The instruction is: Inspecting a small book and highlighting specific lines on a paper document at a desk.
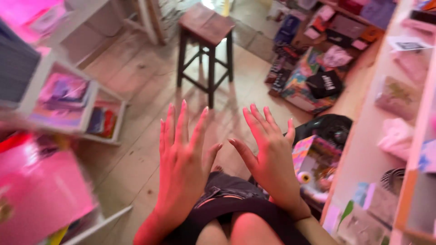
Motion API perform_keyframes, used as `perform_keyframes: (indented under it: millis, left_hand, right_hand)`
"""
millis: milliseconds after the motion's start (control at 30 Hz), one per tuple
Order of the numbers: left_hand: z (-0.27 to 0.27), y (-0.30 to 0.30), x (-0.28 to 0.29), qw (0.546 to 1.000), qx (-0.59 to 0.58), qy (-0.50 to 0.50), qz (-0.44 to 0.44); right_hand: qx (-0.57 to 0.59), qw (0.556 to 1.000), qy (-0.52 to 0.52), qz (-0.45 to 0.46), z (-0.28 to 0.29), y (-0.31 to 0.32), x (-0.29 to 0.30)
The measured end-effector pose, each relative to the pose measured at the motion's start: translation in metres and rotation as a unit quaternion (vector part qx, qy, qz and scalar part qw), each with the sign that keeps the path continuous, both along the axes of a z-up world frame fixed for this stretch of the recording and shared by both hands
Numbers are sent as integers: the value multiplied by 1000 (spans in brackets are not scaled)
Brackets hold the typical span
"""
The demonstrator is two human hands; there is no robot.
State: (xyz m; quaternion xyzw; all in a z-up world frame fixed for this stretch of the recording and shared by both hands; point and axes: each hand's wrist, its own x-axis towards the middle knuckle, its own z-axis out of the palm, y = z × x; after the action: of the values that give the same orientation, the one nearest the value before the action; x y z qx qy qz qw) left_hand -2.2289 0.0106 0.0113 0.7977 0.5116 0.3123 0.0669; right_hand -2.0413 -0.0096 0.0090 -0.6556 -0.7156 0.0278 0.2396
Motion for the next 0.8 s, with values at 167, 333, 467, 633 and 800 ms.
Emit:
perform_keyframes:
  millis: [167,333,467,633,800]
  left_hand:
    - [5,76,64,998,20,2,-67]
    - [4,142,123,994,22,14,-104]
    - [0,196,171,988,29,17,-153]
    - [-8,275,229,971,30,23,-238]
    - [6,372,283,948,28,10,-318]
  right_hand:
    - [3,998,12,-61,0,58,55]
    - [-39,989,56,-134,-12,100,109]
    - [-49,978,44,-196,-27,132,151]
    - [-67,964,36,-255,-32,189,188]
    - [-46,961,-1,-273,-23,268,222]
